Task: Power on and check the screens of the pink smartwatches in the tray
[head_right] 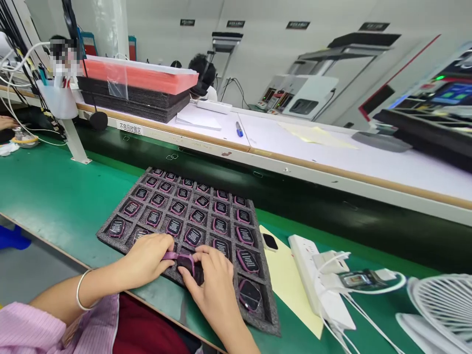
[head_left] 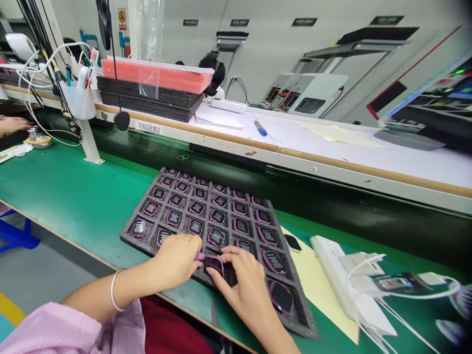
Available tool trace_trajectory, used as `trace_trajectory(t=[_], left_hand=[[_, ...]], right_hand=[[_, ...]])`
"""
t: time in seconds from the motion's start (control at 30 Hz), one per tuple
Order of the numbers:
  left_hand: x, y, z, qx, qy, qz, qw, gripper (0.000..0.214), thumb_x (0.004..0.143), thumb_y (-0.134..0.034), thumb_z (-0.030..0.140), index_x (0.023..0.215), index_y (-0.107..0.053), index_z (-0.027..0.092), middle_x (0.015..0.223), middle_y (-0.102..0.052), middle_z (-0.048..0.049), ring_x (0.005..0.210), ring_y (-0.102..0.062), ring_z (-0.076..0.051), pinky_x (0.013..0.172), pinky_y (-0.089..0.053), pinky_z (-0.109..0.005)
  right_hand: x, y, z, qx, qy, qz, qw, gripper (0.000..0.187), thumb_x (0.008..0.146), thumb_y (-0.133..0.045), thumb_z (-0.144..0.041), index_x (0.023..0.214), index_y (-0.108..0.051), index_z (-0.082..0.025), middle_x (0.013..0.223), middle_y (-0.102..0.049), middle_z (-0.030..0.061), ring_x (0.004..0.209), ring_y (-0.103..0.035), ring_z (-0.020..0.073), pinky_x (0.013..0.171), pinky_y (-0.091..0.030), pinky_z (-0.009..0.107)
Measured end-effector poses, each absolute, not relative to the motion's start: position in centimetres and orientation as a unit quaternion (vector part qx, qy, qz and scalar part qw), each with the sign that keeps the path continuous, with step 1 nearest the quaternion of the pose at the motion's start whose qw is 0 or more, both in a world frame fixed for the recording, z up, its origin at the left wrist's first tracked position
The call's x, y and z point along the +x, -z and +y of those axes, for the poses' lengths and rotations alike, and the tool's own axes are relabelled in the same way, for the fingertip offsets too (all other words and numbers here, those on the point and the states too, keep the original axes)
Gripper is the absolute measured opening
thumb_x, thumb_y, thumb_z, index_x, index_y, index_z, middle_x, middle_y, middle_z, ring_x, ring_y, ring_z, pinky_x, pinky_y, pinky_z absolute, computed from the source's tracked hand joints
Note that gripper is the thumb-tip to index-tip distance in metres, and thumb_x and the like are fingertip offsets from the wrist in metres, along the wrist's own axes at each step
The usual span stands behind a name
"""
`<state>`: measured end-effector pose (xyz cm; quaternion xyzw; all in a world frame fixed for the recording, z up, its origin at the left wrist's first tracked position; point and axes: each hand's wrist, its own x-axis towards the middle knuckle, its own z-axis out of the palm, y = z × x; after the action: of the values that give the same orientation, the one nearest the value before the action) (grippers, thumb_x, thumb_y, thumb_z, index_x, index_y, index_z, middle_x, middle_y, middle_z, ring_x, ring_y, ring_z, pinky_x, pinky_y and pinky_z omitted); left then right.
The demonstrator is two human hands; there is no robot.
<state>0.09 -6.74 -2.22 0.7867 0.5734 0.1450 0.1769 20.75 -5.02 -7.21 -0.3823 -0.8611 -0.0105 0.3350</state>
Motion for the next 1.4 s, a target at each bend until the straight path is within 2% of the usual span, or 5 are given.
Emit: trace_trajectory(t=[0.2, 0.37, 0.67, 1.07, 1.4], left_hand=[[-0.3, -0.3, -4.8, 0.663, -0.378, 0.472, 0.442, 0.020, 0.085, -0.069, 0.027, 0.096, -0.055, 0.019, 0.087, -0.064, -0.0014, 0.071, -0.059, -0.014, 0.066, -0.046, -0.028], [0.5, -2.6, -1.0, 0.499, -0.470, 0.410, 0.602, 0.035, 0.082, -0.069, 0.033, 0.110, -0.055, 0.016, 0.083, -0.059, 0.0004, 0.054, -0.050, -0.006, 0.050, -0.036, -0.020], [1.7, 1.6, 0.3, 0.547, -0.484, 0.526, 0.436, 0.031, 0.078, -0.061, 0.014, 0.108, -0.057, 0.016, 0.097, -0.061, -0.0029, 0.090, -0.057, -0.016, 0.086, -0.047, -0.030], [2.0, 1.9, -1.1, 0.641, -0.439, 0.526, 0.348, 0.044, 0.081, -0.059, 0.024, 0.124, -0.050, 0.019, 0.104, -0.064, -0.0044, 0.066, -0.053, -0.013, 0.064, -0.046, -0.027], [2.2, 2.0, -1.0, 0.626, -0.472, 0.526, 0.331, 0.038, 0.082, -0.057, 0.025, 0.119, -0.053, 0.018, 0.103, -0.065, -0.0053, 0.081, -0.061, -0.016, 0.069, -0.048, -0.026]], right_hand=[[21.1, 4.6, -5.4, -0.348, -0.218, -0.834, 0.368, 0.011, 0.102, -0.051, -0.030, 0.102, -0.058, -0.022, 0.100, -0.069, 0.0091, 0.087, -0.066, 0.0231, 0.072, -0.052, 0.034], [21.0, 0.4, -1.7, -0.376, -0.514, -0.633, 0.441, 0.037, 0.095, -0.067, -0.051, 0.116, -0.060, -0.021, 0.106, -0.071, 0.0110, 0.062, -0.059, 0.0165, 0.061, -0.052, 0.032], [19.6, 3.3, -0.1, -0.332, -0.710, -0.468, 0.408, 0.063, 0.083, -0.084, -0.046, 0.136, -0.061, -0.022, 0.091, -0.070, 0.0049, 0.080, -0.067, 0.0195, 0.081, -0.053, 0.035], [20.0, 3.0, -0.3, -0.318, -0.728, -0.440, 0.418, 0.056, 0.073, -0.093, -0.039, 0.121, -0.070, -0.024, 0.096, -0.070, 0.0031, 0.072, -0.068, 0.0167, 0.074, -0.056, 0.032], [19.9, 3.0, -0.1, -0.292, -0.750, -0.422, 0.418, 0.055, 0.076, -0.090, -0.039, 0.124, -0.068, -0.022, 0.092, -0.069, 0.0039, 0.075, -0.067, 0.0178, 0.079, -0.057, 0.035]])
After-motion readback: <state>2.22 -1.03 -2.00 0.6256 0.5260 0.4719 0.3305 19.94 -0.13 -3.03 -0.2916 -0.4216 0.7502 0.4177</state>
